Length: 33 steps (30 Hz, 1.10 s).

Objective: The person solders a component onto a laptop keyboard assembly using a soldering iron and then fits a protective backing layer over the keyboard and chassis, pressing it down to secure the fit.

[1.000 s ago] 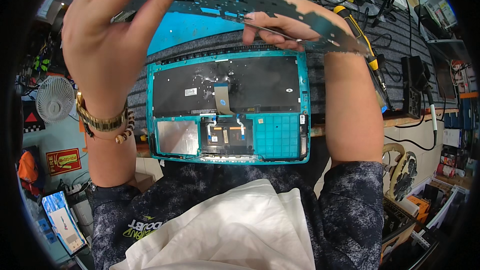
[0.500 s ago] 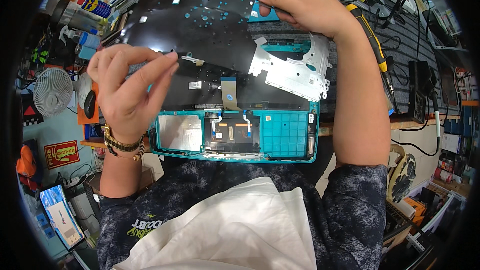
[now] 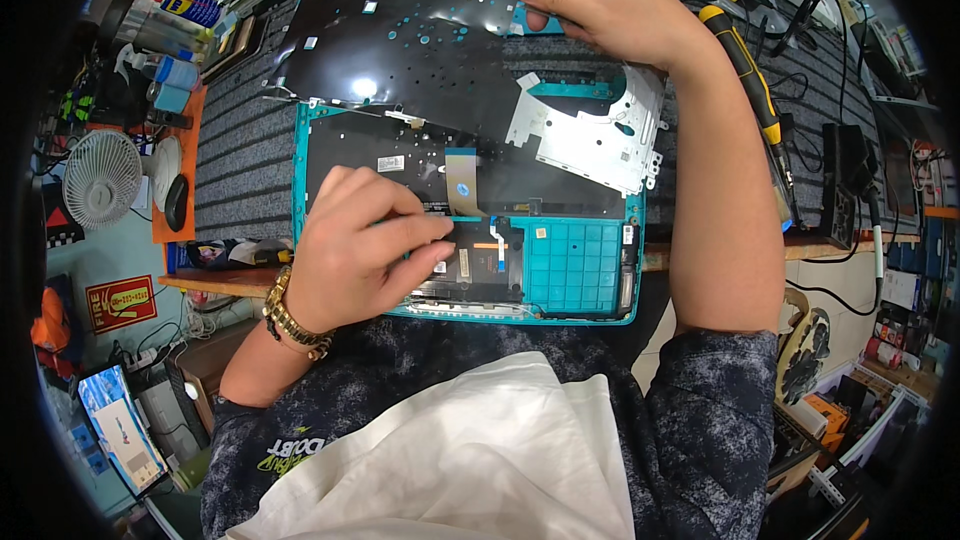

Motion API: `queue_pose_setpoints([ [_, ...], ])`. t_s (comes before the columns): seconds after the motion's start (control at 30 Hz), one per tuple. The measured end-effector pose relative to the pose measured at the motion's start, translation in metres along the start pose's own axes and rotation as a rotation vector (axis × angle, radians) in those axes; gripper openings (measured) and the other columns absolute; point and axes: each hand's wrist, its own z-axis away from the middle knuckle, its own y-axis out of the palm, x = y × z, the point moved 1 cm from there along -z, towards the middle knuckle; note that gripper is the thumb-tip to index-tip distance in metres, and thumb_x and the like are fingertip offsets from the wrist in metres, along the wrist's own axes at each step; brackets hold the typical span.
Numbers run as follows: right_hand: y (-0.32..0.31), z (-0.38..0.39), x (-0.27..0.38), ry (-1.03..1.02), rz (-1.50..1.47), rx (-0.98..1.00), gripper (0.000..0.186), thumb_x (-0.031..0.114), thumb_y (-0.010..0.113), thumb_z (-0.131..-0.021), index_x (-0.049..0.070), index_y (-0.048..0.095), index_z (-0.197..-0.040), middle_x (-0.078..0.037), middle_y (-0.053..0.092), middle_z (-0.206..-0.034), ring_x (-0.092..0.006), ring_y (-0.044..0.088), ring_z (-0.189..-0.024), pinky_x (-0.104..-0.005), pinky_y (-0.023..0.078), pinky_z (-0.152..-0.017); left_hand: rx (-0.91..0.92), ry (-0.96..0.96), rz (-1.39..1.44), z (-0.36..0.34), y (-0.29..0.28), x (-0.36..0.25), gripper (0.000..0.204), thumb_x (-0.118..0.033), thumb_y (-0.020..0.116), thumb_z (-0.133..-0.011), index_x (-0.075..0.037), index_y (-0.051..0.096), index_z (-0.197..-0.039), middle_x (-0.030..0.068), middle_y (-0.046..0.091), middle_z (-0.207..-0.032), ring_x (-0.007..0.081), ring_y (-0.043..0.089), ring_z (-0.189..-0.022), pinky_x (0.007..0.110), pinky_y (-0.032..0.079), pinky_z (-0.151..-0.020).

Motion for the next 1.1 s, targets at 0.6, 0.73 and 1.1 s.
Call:
queue_pose_setpoints([
  [0.6,0.018,-0.01,-0.001,-0.128,0.253,-0.108,0.045,0.043,0.077,-0.115,0.0,0.085,-0.102,0.006,0.052,-0.07,-0.0064,0.043,-0.066,-0.0328,0.034,-0.06,0.047,-0.209,0.151,0.008,0.001,0.0,0.041,-0.026,0.1,-0.088,-0.013,0.087,-0.126,-0.0045,0.065,-0.078,0.0177,0.059,-0.072,0.038,0.039,-0.084],
  [0.73,0.025,-0.011,0.004,-0.13,0.271,-0.077,0.046,0.042,0.077,-0.114,-0.002,0.085,-0.102,0.002,0.064,-0.075,-0.0088,0.053,-0.072,-0.0325,0.043,-0.066,0.038,-0.212,0.165,0.011,-0.006,-0.001,0.037,-0.023,0.098,-0.09,-0.015,0.089,-0.124,-0.0055,0.064,-0.076,0.0174,0.06,-0.072,0.038,0.039,-0.084],
  [1.1,0.033,-0.016,0.0,-0.13,0.27,0.001,0.045,0.045,0.08,-0.112,0.001,0.088,-0.106,-0.006,0.073,-0.077,-0.0138,0.062,-0.071,-0.036,0.052,-0.069,-0.12,-0.135,0.069,0.029,-0.04,0.022,0.03,-0.015,0.095,-0.087,-0.006,0.089,-0.114,0.0008,0.071,-0.079,0.0203,0.062,-0.071,0.039,0.042,-0.08],
])
